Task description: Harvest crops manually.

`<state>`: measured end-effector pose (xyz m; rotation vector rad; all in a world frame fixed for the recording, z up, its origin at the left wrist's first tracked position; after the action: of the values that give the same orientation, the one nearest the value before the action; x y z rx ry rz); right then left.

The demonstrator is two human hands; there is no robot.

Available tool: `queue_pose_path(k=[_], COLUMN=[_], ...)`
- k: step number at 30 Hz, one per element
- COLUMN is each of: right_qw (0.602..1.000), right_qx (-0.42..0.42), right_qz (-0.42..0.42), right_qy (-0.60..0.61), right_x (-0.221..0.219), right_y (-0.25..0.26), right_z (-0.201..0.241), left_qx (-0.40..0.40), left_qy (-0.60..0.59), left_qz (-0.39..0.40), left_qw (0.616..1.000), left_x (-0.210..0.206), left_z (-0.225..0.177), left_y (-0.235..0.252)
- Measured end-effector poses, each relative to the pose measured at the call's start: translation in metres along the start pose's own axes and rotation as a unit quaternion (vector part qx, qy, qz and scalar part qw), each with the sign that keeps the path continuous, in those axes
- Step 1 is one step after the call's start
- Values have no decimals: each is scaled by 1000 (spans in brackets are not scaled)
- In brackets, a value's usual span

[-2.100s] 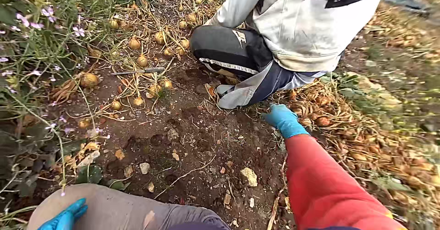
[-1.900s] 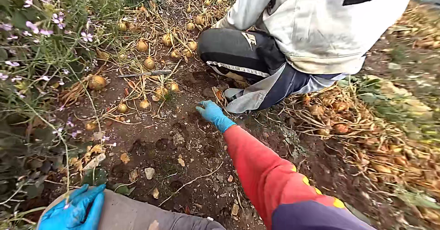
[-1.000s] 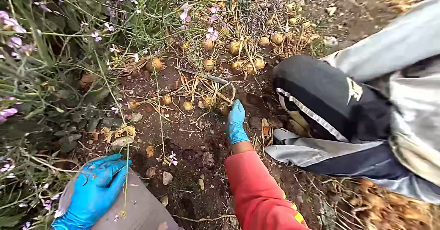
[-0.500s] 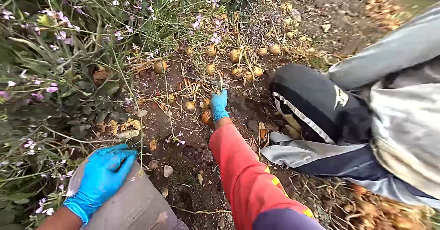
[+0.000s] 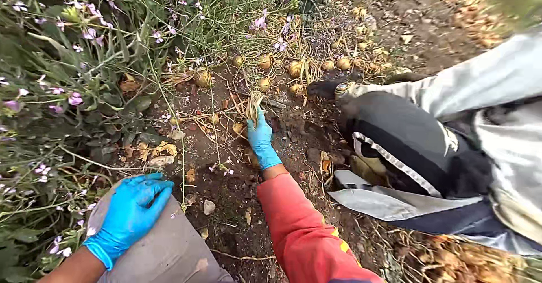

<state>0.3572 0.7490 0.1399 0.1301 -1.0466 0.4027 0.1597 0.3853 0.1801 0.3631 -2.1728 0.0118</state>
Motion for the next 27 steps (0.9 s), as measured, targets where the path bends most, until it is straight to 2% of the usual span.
queue_pose_path(k=[3,6,7,9,11,15,18,19,21,24,27], right_qw=[975,966,958,940,939,960,969,972,975,971,967], right_qx=[36,-97,-104,-45,27,48,156,151,86,12,-1], right_qz=[125,174,191,214,203,168,115,122,170,200,203], right_qy=[-180,-164,-188,-260,-276,-219,-154,-130,-114,-131,-155], right_x=[-17,-20,-20,-23,-21,-14,-9,-7,-7,-31,-52], right_y=[34,39,39,38,36,-18,-58,-63,-55,-8,32], right_z=[22,42,45,36,18,15,24,33,53,74,82], left_qx=[2,3,7,13,12,17,15,13,9,4,6], left_qy=[4,3,1,-9,-13,-19,-16,-17,-19,-13,-4], left_qz=[2,-12,-16,-22,-24,-16,-11,-13,-21,-17,-20], left_qw=[1000,1000,1000,1000,1000,1000,1000,1000,1000,1000,1000], left_x=[1,0,0,-1,-2,-3,-2,-3,-4,-3,0], left_z=[1,3,3,3,2,2,4,4,2,2,3], left_y=[1,2,1,-1,0,-2,0,0,0,-2,-2])
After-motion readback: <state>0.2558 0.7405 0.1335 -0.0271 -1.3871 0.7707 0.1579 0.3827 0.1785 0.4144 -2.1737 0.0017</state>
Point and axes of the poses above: each hand's wrist, its own y-axis towards the middle knuckle, its own x-axis out of the back of the hand, z = x × y, the point moved 1 cm from there along y, towards the middle knuckle, and after that the axes turned 6 degrees about z, right-handed, at the moved point
